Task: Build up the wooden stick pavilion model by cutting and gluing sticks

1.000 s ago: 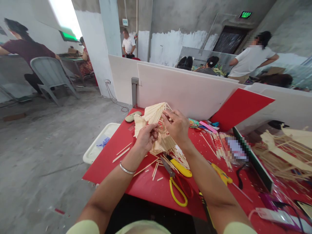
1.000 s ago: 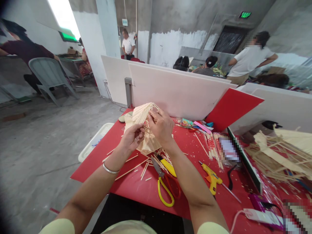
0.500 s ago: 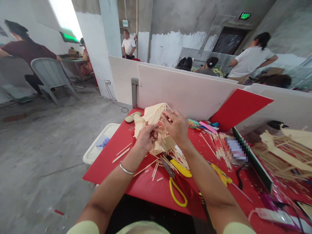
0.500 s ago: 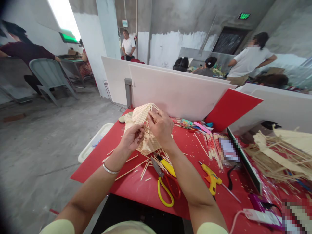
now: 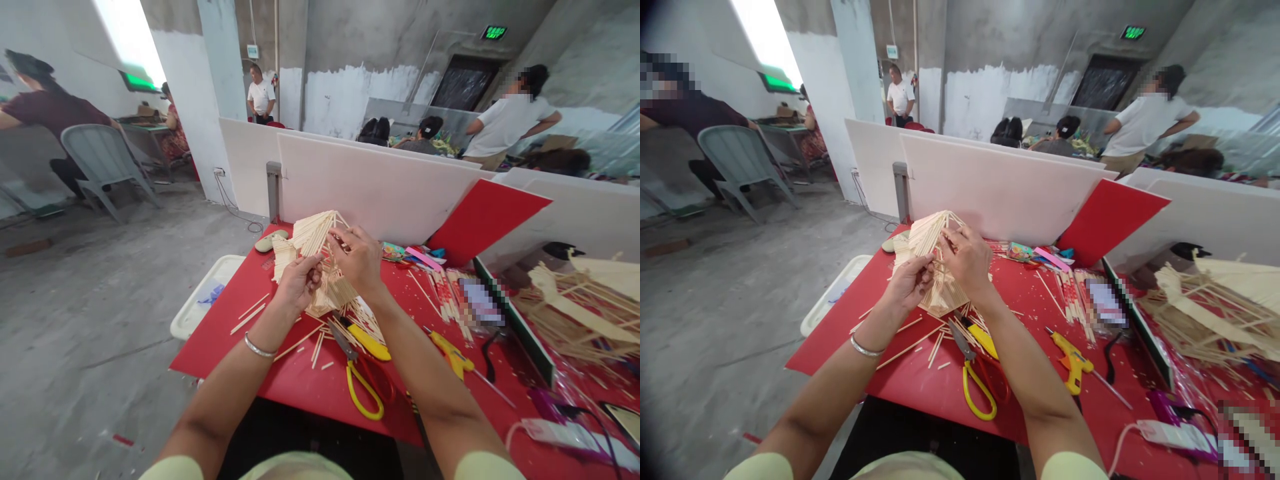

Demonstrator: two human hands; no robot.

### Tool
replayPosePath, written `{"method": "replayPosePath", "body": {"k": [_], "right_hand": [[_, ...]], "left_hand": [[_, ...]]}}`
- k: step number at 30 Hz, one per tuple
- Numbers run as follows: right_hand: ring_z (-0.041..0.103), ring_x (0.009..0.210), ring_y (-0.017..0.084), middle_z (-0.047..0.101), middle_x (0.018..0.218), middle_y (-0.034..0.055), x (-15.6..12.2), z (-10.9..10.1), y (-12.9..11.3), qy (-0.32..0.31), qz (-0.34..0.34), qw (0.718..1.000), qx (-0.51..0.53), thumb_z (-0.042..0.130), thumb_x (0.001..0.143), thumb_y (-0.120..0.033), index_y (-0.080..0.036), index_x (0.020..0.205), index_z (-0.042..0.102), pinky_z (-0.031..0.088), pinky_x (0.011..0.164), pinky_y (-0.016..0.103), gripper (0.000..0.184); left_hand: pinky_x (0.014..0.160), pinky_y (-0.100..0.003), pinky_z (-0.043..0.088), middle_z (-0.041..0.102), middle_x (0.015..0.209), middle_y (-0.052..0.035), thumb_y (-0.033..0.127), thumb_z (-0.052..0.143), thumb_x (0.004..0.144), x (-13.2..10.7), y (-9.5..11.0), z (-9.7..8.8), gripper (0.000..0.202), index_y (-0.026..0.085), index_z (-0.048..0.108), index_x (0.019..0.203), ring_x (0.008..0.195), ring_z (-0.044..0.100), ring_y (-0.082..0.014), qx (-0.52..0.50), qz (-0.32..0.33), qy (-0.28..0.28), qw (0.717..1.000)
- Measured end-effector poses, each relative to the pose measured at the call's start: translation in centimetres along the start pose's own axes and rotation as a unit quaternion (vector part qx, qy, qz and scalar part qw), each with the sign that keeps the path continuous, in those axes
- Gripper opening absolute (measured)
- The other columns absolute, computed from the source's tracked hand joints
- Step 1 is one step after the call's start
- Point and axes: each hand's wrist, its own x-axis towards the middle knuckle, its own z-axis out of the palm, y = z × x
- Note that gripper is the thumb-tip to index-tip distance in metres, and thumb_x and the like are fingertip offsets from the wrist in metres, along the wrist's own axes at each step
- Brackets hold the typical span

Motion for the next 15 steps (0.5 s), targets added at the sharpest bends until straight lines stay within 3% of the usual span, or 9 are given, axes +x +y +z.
{"method": "replayPosePath", "body": {"k": [9,15], "right_hand": [[0.06,0.079,0.014,0.069,0.096,0.0043,0.0,-0.4,-0.3,-0.008,0.003,1.0,0.008,0.053,0.096,-0.039,-0.026,0.11,0.074,0.043,0.073,0.026,0.028],[0.06,0.079,0.014,0.07,0.102,0.0045,-2.9,-2.8,-0.7,-0.006,0.048,0.993,0.107,0.054,0.095,-0.042,-0.025,0.117,0.07,0.047,0.081,0.029,0.033]], "left_hand": [[0.035,-0.012,0.026,0.057,0.059,0.0041,0.028,0.084,0.063,0.0,0.0,-0.1,0.03,0.011,0.064,0.077,0.041,0.042,-0.0005,-0.004,0.005,-0.007,1.0],[0.034,-0.013,0.024,0.057,0.06,0.0045,0.031,0.084,0.067,-3.3,-1.3,-0.9,0.029,0.012,0.066,0.08,0.039,0.039,-0.0001,0.018,-0.032,-0.04,0.999]]}}
